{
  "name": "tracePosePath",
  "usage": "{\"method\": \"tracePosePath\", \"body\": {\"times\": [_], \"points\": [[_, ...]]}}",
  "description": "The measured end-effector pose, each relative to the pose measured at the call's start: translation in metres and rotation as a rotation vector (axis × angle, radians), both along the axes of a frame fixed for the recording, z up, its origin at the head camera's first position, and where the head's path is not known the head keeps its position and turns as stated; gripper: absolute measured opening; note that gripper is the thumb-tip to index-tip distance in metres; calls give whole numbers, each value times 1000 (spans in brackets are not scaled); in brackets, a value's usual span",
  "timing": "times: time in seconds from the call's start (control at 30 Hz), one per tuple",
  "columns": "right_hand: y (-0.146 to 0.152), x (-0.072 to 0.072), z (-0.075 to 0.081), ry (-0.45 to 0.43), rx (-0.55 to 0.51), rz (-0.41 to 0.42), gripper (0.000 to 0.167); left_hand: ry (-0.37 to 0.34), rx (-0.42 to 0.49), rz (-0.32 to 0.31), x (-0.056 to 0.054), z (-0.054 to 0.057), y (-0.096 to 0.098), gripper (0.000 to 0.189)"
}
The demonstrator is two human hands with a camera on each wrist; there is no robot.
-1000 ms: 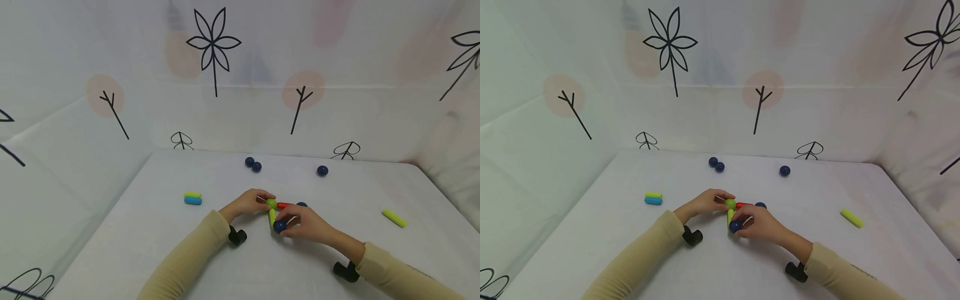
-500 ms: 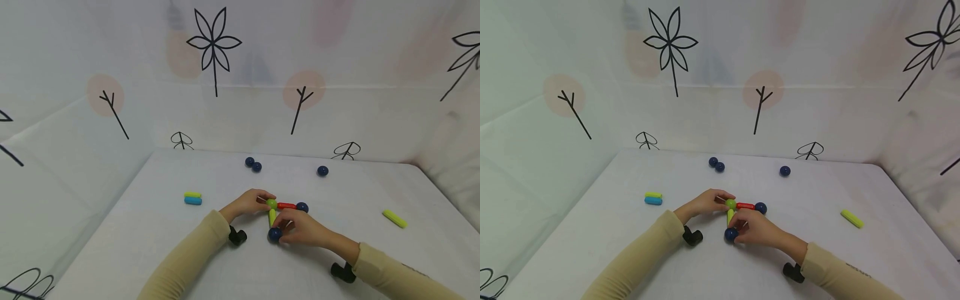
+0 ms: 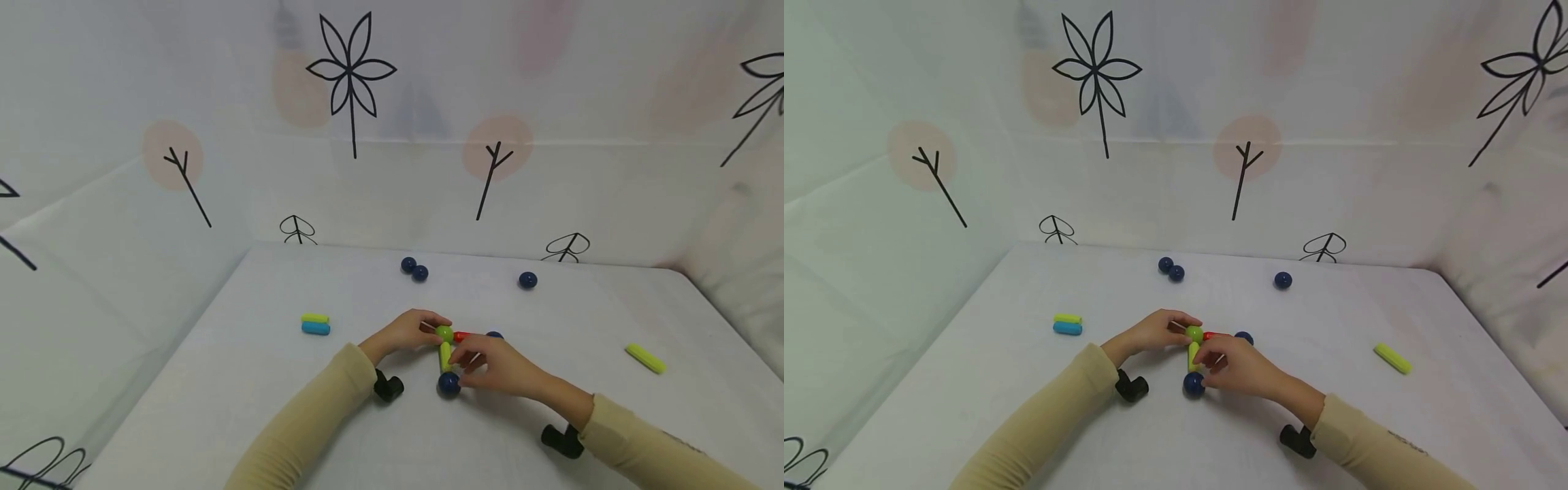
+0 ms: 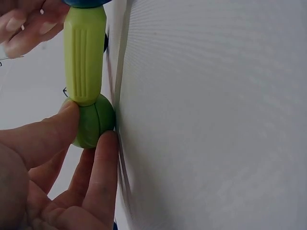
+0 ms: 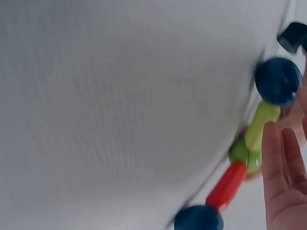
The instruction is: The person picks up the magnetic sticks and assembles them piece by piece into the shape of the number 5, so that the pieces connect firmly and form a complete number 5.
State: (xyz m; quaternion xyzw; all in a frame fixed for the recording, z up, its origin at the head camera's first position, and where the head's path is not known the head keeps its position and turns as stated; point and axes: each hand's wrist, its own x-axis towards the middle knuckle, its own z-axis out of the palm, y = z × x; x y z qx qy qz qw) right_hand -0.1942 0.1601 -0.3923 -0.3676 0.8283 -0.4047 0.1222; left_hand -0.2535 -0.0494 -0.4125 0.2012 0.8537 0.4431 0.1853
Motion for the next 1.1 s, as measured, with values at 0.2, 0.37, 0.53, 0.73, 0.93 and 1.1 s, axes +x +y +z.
{"method": "tracePosePath", "body": {"times": [0.2,0.37,0.53,0.73,0.93,1.1], "points": [[11,-7,6,161,-14,-87,25,-2,-6,6,1,1,0,33],[20,-10,7,219,-14,-154,26,-13,-8,13,0,0,1,33],[25,-14,6,239,22,-252,26,-22,-9,22,0,0,2,34],[30,-19,2,245,63,-312,26,-21,-14,29,0,0,2,33],[34,-21,2,209,80,-323,25,-20,-15,29,1,0,1,34],[35,-22,3,193,97,-345,24,-21,-12,30,1,0,2,34]]}}
